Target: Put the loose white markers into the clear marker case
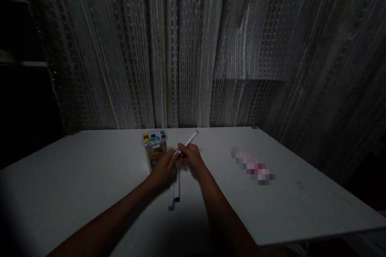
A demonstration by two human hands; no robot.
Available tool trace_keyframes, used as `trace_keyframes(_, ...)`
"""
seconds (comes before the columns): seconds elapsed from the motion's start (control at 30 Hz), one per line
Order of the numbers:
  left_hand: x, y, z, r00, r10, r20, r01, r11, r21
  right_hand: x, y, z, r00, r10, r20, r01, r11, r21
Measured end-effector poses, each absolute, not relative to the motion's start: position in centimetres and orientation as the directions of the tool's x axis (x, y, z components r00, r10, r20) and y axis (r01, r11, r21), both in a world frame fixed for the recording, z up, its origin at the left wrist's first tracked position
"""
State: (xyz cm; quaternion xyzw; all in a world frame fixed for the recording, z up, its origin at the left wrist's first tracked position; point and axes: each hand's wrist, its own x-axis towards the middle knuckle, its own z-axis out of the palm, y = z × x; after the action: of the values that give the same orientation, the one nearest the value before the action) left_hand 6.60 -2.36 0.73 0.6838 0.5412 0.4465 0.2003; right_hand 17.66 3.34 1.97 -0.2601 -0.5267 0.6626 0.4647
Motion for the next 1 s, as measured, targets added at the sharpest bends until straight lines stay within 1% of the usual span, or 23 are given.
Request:
trace_keyframes(0.2, 6.79, -2.36, 0.59, -0.003, 0.911, 0.412, 0.524, -0.35, 0.776, 17.5, 3.14, 2.13, -0.418, 0.895, 0.158, -0.315, 0.02, -0.949)
trace_keyframes(0.37, 6.73, -2.65, 0.61, -0.002, 0.896, 0.444, 0.516, -0.379, 0.768, 17.58, 3.26, 2.43, -0.341, 0.922, 0.182, -0.364, 0.049, -0.93)
trace_keyframes(0.5, 6.5, -2.85, 0.77, 0.05, 0.86, 0.508, 0.458, -0.472, 0.754, 17.84, 3.26, 2.64, -0.31, 0.929, 0.203, -0.416, 0.059, -0.907)
trace_keyframes(0.6, 6.33, -2.81, 0.74, 0.072, 0.834, 0.546, 0.454, -0.515, 0.727, 17.86, 3.12, 2.65, -0.343, 0.909, 0.238, -0.395, 0.09, -0.914)
trace_keyframes(0.73, 6.18, -2.64, 0.54, 0.042, 0.863, 0.504, 0.495, -0.456, 0.74, 17.7, 2.95, 2.64, -0.408, 0.876, 0.256, -0.317, 0.127, -0.94)
trace_keyframes(0.87, 6.19, -2.62, 0.67, 0.064, 0.892, 0.448, 0.466, -0.424, 0.777, 17.58, 2.84, 2.71, -0.416, 0.876, 0.246, -0.301, 0.123, -0.946)
trace_keyframes(1.0, 6.29, -2.73, 1.01, 0.06, 0.905, 0.422, 0.453, -0.402, 0.796, 17.49, 2.76, 2.63, -0.426, 0.871, 0.245, -0.306, 0.116, -0.945)
